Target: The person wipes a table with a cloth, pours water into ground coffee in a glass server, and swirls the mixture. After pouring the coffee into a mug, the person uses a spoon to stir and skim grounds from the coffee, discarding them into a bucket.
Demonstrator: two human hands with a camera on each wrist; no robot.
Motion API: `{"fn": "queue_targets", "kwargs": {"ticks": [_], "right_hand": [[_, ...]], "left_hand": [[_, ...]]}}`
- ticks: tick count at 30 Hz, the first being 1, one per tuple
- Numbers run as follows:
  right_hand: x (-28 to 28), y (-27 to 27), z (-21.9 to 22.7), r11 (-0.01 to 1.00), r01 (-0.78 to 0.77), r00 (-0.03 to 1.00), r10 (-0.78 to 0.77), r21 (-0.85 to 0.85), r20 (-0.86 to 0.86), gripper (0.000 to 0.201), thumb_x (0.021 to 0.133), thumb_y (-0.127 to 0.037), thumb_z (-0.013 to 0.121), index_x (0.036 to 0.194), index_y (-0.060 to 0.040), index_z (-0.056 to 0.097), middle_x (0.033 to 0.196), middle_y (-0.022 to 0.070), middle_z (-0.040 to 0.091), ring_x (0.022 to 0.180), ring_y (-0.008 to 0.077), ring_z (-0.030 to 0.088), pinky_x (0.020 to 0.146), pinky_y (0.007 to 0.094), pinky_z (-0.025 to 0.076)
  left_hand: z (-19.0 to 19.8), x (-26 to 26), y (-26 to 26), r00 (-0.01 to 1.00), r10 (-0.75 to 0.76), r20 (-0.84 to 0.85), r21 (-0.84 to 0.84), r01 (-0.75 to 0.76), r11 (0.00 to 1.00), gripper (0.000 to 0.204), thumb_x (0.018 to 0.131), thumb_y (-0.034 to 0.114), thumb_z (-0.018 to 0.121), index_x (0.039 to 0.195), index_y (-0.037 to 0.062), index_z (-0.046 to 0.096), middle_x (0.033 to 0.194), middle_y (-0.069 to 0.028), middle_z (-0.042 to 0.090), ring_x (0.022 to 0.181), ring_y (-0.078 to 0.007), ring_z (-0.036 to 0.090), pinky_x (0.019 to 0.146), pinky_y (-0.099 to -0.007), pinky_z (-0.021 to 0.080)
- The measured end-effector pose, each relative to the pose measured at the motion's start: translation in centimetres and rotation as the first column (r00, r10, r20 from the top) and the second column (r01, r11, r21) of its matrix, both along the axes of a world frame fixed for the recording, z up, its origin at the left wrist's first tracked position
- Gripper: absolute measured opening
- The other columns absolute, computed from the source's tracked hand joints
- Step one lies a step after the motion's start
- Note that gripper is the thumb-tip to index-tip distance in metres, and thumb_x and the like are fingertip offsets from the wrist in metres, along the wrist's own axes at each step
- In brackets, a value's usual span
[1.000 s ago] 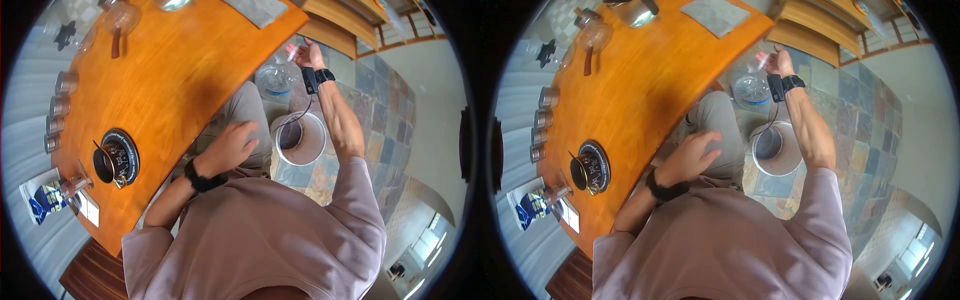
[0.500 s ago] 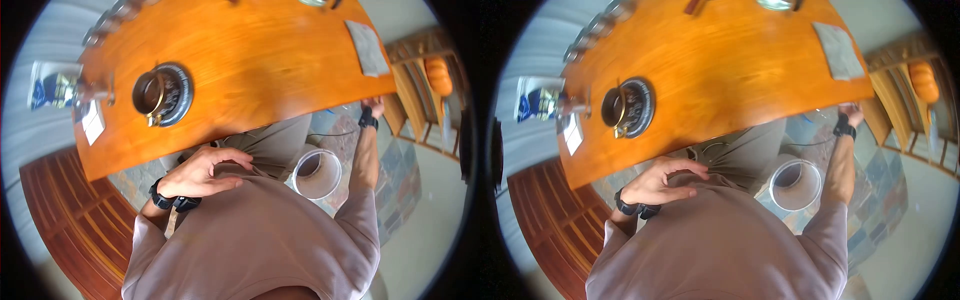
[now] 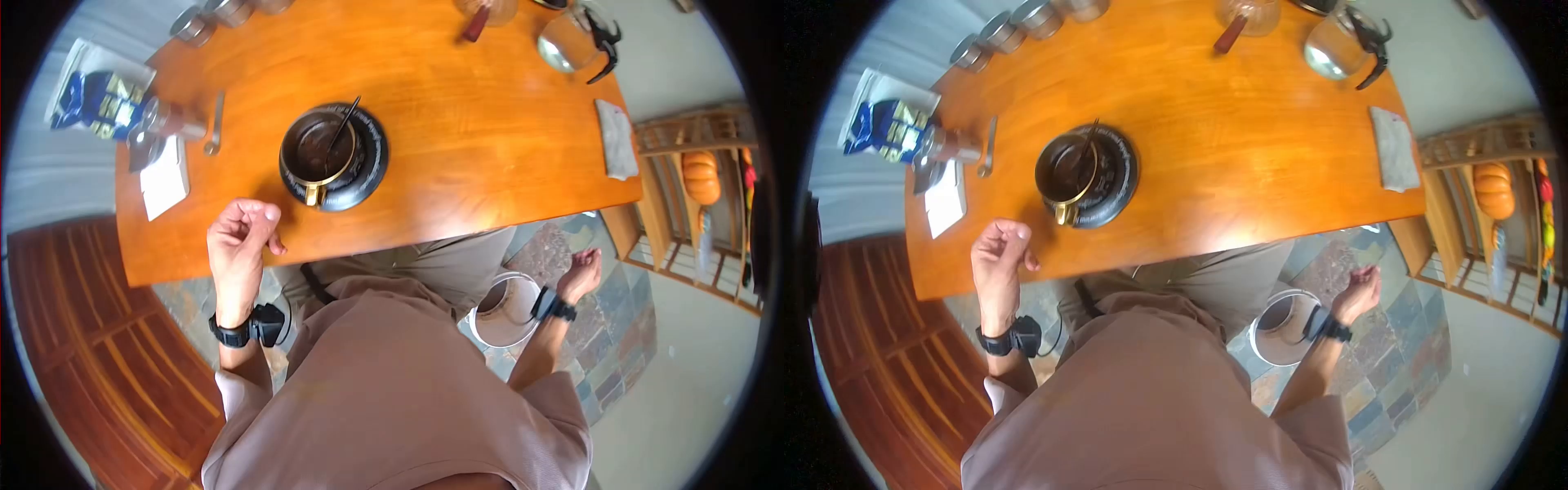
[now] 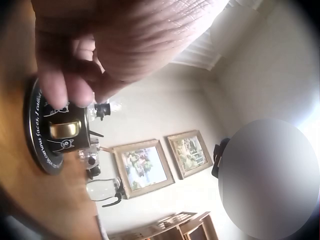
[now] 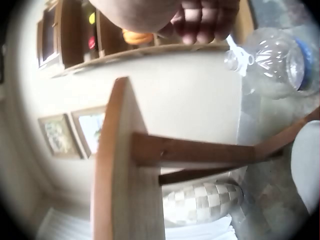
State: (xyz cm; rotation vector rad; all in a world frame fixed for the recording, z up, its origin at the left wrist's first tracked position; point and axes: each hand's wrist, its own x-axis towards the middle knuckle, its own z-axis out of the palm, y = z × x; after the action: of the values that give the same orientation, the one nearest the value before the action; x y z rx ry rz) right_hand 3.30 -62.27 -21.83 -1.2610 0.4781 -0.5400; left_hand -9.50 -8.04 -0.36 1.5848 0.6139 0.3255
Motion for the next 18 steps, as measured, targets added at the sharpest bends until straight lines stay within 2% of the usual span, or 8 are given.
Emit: {"fn": "queue_targets", "kwargs": {"ticks": [4, 6, 8, 10, 12, 13, 15, 18], "right_hand": [[-3.7, 8.0, 11.0, 0.976, -0.024, 0.999, 0.033, -0.214, 0.04, 0.023, 0.1, -0.023, 0.059, 0.083, -0.0077, 0.056, 0.07, 0.0003, 0.058, 0.051, 0.0064, 0.044, 0.045, 0.0222, 0.032], [-2.8, 12.9, 14.9, 0.962, -0.04, 0.996, 0.061, -0.269, 0.069, 0.015, 0.1, -0.019, 0.058, 0.097, -0.0046, 0.061, 0.065, -0.0012, 0.056, 0.045, 0.0049, 0.038, 0.04, 0.0218, 0.028], [-2.2, 20.7, 20.2, 0.896, -0.264, 0.951, 0.304, -0.356, 0.06, 0.021, 0.099, -0.015, 0.059, 0.116, -0.001, 0.06, 0.067, -0.0008, 0.057, 0.047, 0.0035, 0.042, 0.042, 0.0202, 0.031], [-1.4, 25.7, 22.1, 0.795, -0.538, 0.838, 0.539, -0.281, -0.082, 0.036, 0.098, -0.011, 0.06, 0.131, 0.0026, 0.053, 0.068, -0.0011, 0.057, 0.051, 0.0031, 0.046, 0.043, 0.0191, 0.033], [0.6, 29.2, 21.7, 0.572, -0.789, 0.605, 0.787, -0.225, -0.121, 0.039, 0.097, -0.012, 0.062, 0.132, 0.0026, 0.053, 0.071, -0.0025, 0.057, 0.055, 0.0028, 0.048, 0.046, 0.0181, 0.036], [1.6, 30.9, 21.8, 0.558, -0.799, 0.592, 0.796, -0.225, -0.127, 0.039, 0.097, -0.012, 0.062, 0.132, 0.0026, 0.053, 0.071, -0.0025, 0.057, 0.055, 0.0028, 0.048, 0.046, 0.0181, 0.036], [3.5, 33.5, 22.6, 0.389, -0.908, 0.418, 0.871, -0.158, -0.259, 0.041, 0.096, -0.016, 0.065, 0.131, 0.0026, 0.054, 0.076, -0.0039, 0.059, 0.06, 0.0021, 0.05, 0.05, 0.0178, 0.039], [6.4, 35.6, 23.0, 0.234, -0.951, 0.291, 0.898, -0.202, -0.33, 0.04, 0.096, -0.019, 0.067, 0.128, 0.0025, 0.058, 0.077, -0.0052, 0.059, 0.063, 0.0019, 0.051, 0.054, 0.0175, 0.042]], "left_hand": [[-2.4, 1.9, 2.2, 0.989, -0.146, 0.038, -0.052, 0.148, 0.988, 0.019, 0.1, 0.015, 0.06, 0.097, -0.0026, 0.065, 0.068, -0.0021, 0.057, 0.056, -0.0095, 0.055, 0.054, -0.0247, 0.05], [-2.8, 2.4, 3.6, 0.974, -0.226, 0.017, -0.183, 0.225, 0.957, 0.021, 0.101, 0.016, 0.058, 0.099, -0.0036, 0.065, 0.067, -0.0018, 0.056, 0.055, -0.0101, 0.056, 0.054, -0.0253, 0.051], [-2.9, 3.0, 4.8, 0.966, -0.255, 0.043, -0.242, 0.257, 0.936, 0.023, 0.102, 0.016, 0.055, 0.104, -0.0043, 0.064, 0.067, -0.0018, 0.056, 0.057, -0.0105, 0.058, 0.054, -0.0247, 0.05], [-3.0, 3.7, 5.0, 0.98, -0.181, 0.076, -0.29, 0.196, 0.937, 0.023, 0.103, 0.016, 0.054, 0.107, -0.0039, 0.063, 0.066, -0.0018, 0.055, 0.058, -0.0108, 0.059, 0.054, -0.0238, 0.05], [-2.5, 3.4, 5.3, 0.986, -0.157, 0.047, -0.299, 0.164, 0.94, 0.025, 0.102, 0.019, 0.054, 0.109, -0.0025, 0.064, 0.068, -0.001, 0.056, 0.056, -0.0101, 0.057, 0.055, -0.0237, 0.052], [-2.5, 3.3, 5.4, 0.978, -0.206, 0.033, -0.293, 0.207, 0.934, 0.024, 0.102, 0.019, 0.055, 0.109, -0.0027, 0.063, 0.069, -0.0018, 0.058, 0.057, -0.0102, 0.058, 0.056, -0.023, 0.051], [-2.3, 2.6, 5.5, 0.952, -0.305, 0.012, -0.331, 0.292, 0.897, 0.021, 0.1, 0.017, 0.059, 0.107, -0.0026, 0.063, 0.073, -0.003, 0.061, 0.06, -0.0089, 0.059, 0.057, -0.0219, 0.05], [-2.2, 2.0, 4.3, 0.909, -0.413, 0.06, -0.377, 0.404, 0.834, 0.018, 0.098, 0.013, 0.061, 0.107, -0.0024, 0.063, 0.075, -0.0032, 0.062, 0.062, -0.0073, 0.058, 0.057, -0.022, 0.05]]}}
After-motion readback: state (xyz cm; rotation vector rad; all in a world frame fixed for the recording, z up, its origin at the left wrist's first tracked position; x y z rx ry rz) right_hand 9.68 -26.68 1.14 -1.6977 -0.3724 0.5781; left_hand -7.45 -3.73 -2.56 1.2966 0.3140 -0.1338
